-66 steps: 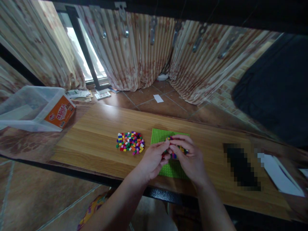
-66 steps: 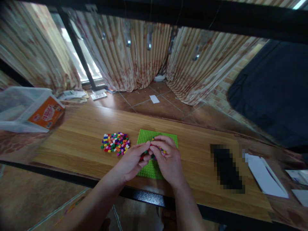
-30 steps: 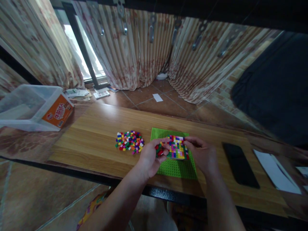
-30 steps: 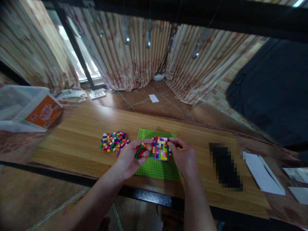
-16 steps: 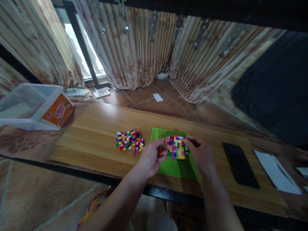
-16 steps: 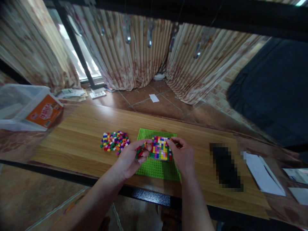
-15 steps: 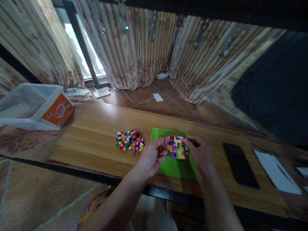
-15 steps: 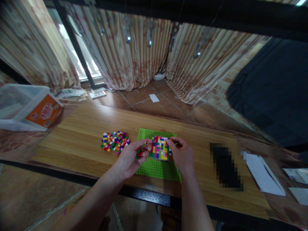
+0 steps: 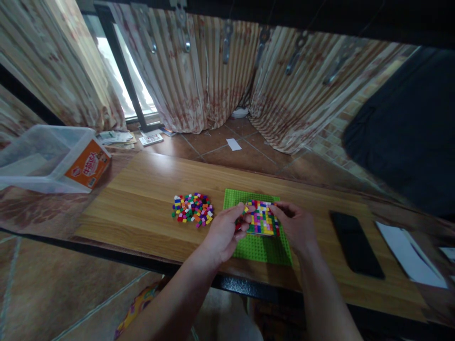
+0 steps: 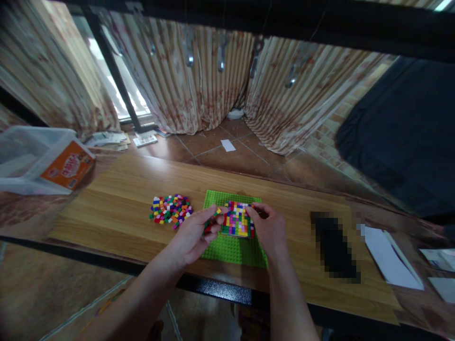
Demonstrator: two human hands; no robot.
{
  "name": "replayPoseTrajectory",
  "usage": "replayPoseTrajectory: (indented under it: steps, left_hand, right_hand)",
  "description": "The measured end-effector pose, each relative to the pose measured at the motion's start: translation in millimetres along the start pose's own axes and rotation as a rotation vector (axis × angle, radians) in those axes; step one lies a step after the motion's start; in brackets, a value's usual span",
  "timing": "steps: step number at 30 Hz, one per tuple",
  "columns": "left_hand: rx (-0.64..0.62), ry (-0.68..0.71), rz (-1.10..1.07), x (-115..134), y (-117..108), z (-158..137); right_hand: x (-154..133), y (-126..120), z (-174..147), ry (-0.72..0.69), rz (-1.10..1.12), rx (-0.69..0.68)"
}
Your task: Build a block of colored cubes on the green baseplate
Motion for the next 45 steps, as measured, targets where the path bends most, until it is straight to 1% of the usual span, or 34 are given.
replayPoseTrajectory:
  steps: [2,4,5,7,8,10,13,14,16,21,24,27,31,35,38,40,43,45]
  left_hand:
    - [-0.018,-0.009,-0.005,0,0,0]
    - [-0.041,-0.019,-0.007,-1,1,0]
    - [-0.050,-0.023,-0.005,-1,2,0]
    - [-0.062,-0.025,0.010,-1,3,0]
    - [-0.065,-0.024,0.023,-1,3,0]
    - [-0.062,-0.015,0.055,-2,4,1]
    - [-0.052,0.021,0.110,-2,4,3]
    - [-0.042,0.039,0.131,-2,4,3]
    - [-0.012,0.075,0.182,-2,4,4]
    - [0.058,0.112,0.256,-1,5,2]
    - [0.054,0.123,0.253,0,5,1]
    - [0.040,0.121,0.251,-1,4,1]
    - [0.027,0.099,0.204,-1,4,2]
    - [0.003,0.062,0.118,0,4,0]
    - [0.009,0.052,0.104,2,3,-1]
    - [0.010,0.050,0.110,2,2,-1]
    - [0.017,0.050,0.114,1,0,-1]
    - [0.022,0.049,0.122,2,-1,-1]
  right_hand:
    - [0,-1,-1,0.000,-0.023,0.000]
    - [-5,-3,-4,-0.047,-0.071,0.036]
    - [-11,-4,-5,-0.101,-0.093,0.067]
    - [-28,-6,-10,-0.259,-0.106,0.115]
    - [-39,-4,-13,-0.348,-0.093,0.105]
    - [-57,4,-18,-0.488,-0.039,0.007]
    - [-73,19,-25,-0.560,-0.001,-0.190]
    - [-74,22,-26,-0.566,0.001,-0.229]
    - [-75,26,-28,-0.575,-0.003,-0.264]
    - [-72,24,-28,-0.578,-0.023,-0.236]
    - [-71,21,-27,-0.553,-0.020,-0.211]
    - [-72,21,-28,-0.545,0.007,-0.215]
    - [-76,21,-29,-0.509,0.111,-0.221]
    - [-72,14,-27,-0.403,0.270,-0.131]
    - [-62,4,-23,-0.300,0.355,-0.008]
    - [-56,-5,-20,-0.261,0.374,0.071]
    - [-49,-18,-15,-0.247,0.291,0.137]
    - [-46,-25,-12,-0.261,0.166,0.132]
Point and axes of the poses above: each hand's wrist, its own z-axis towards the middle knuckle, its own y-axis out of the palm, x = y × z, the point moved 5 cm from there along z, towards the middle knuckle, and after that the axes turned 13 degrees about -y, right-handed, at the moved point
